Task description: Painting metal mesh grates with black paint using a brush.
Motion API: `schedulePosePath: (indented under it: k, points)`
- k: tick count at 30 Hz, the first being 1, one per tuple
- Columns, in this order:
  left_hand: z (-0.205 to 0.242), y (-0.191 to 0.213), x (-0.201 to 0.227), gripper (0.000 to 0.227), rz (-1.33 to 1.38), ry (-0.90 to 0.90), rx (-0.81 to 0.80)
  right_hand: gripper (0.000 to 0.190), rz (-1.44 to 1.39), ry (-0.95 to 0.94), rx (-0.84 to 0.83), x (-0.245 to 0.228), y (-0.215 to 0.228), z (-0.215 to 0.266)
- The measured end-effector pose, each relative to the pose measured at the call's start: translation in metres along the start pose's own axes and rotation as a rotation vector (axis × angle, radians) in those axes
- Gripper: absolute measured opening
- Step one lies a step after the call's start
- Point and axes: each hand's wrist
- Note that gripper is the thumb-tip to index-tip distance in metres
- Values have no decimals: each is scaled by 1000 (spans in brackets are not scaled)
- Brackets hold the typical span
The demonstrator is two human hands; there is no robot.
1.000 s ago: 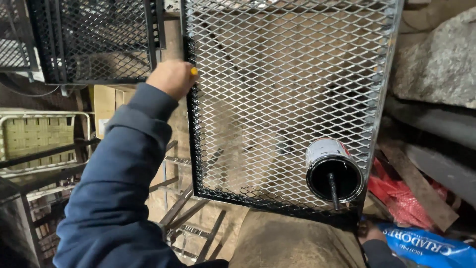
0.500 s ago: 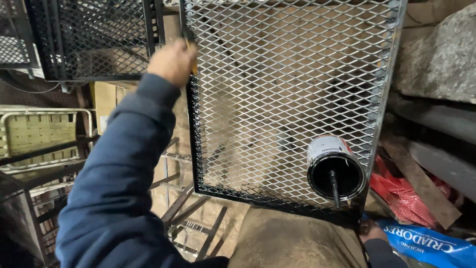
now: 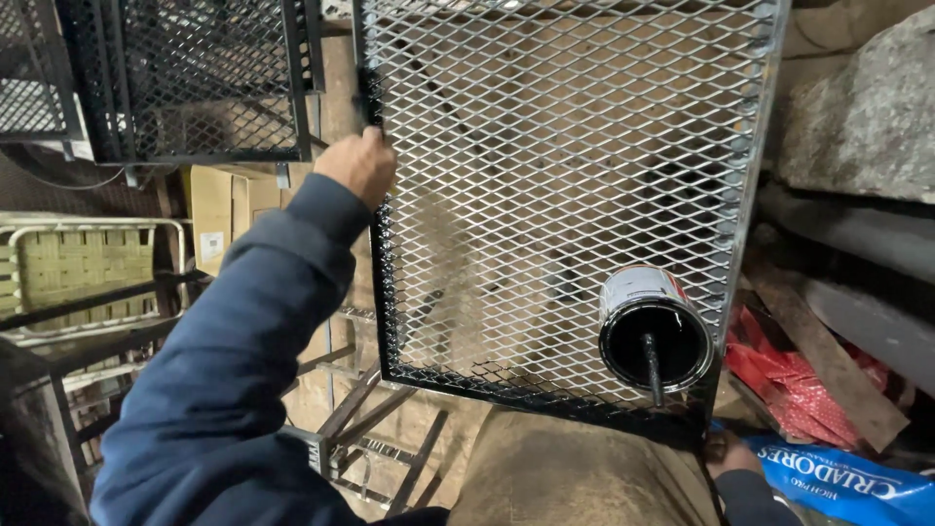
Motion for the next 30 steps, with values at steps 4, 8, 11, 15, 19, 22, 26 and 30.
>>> schedulePosePath:
  k: [4, 8, 11, 15, 19, 22, 26, 30]
  points:
    - [8, 10, 12, 19, 24, -20, 43, 38, -59, 6, -28, 46, -53, -9]
    - [26, -2, 14, 19, 80, 5, -35, 36, -63, 10, -25, 50, -58, -17]
    - [47, 4, 25, 17, 136, 9, -80, 38, -69, 21, -39, 39, -41, -14]
    - [62, -10, 25, 14, 230, -39, 100, 39, -42, 26, -37, 18, -18, -15]
    - [62, 4, 9, 15, 299, 0, -27, 42, -149, 68, -49, 31, -16, -21]
    - [31, 29, -15, 19, 505, 129, -194, 43, -148, 37, -64, 8, 8, -8]
    - [-23, -11, -77, 28, 620, 262, -62, 39, -5, -11, -50, 19, 1, -6]
    - [-27, 20, -88, 27, 691, 241, 334, 37, -10, -12, -21, 46, -25, 5]
Point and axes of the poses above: each hand's wrist, its own z-axis away from the middle knuckle, its own y-axis out of the back of the hand, x = y × z, and after that the axes turned 3 degrees about y, right-handed
